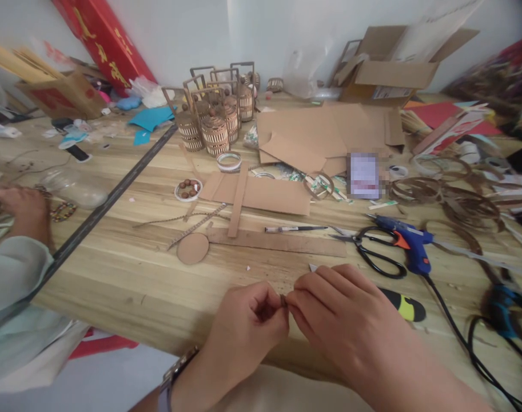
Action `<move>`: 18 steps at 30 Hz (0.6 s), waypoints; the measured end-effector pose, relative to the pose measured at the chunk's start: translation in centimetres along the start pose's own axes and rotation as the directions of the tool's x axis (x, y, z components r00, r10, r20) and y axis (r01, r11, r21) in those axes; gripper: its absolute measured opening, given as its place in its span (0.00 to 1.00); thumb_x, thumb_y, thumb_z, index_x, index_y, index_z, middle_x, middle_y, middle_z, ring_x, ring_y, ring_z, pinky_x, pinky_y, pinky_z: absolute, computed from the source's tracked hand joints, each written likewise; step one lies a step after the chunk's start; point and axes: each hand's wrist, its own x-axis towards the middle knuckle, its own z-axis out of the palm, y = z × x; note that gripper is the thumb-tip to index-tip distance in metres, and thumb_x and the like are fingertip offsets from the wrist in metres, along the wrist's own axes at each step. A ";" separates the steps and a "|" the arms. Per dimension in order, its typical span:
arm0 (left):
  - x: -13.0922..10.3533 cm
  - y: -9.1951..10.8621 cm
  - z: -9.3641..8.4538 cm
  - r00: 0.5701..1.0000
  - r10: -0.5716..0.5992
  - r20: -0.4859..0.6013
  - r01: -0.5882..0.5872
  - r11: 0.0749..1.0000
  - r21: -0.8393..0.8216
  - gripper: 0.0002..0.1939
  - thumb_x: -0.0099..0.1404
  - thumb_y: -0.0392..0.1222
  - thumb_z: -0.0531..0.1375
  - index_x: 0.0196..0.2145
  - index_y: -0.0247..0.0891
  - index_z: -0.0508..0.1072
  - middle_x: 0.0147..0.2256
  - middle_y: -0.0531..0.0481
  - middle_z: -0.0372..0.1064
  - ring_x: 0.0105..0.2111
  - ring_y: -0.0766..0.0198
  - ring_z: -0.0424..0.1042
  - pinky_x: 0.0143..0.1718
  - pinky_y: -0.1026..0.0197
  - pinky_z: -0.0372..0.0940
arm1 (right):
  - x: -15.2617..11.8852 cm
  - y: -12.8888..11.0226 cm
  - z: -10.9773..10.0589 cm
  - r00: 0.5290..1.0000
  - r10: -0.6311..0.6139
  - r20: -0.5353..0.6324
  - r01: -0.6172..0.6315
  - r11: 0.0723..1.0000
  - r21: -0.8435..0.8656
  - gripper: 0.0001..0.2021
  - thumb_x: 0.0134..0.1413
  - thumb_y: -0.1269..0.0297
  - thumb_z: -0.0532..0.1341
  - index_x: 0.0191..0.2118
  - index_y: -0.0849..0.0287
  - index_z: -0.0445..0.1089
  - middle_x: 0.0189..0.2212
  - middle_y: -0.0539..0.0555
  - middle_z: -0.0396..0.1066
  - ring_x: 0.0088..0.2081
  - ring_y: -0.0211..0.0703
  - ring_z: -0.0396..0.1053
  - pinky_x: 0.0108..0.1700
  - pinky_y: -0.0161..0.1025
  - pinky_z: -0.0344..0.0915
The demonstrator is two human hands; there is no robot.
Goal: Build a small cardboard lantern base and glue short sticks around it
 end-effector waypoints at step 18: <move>0.8 0.1 0.6 0.998 -0.035 -0.048 0.029 0.992 -0.126 0.07 0.50 0.40 0.55 0.17 0.40 0.60 0.17 0.58 0.54 0.20 0.70 0.53 0.20 0.67 0.49 | -0.8 -0.5 1.9 0.957 0.259 -0.129 -0.219 0.940 0.263 0.10 0.58 0.77 0.55 0.30 0.59 0.70 0.27 0.52 0.70 0.29 0.39 0.68 0.31 0.36 0.66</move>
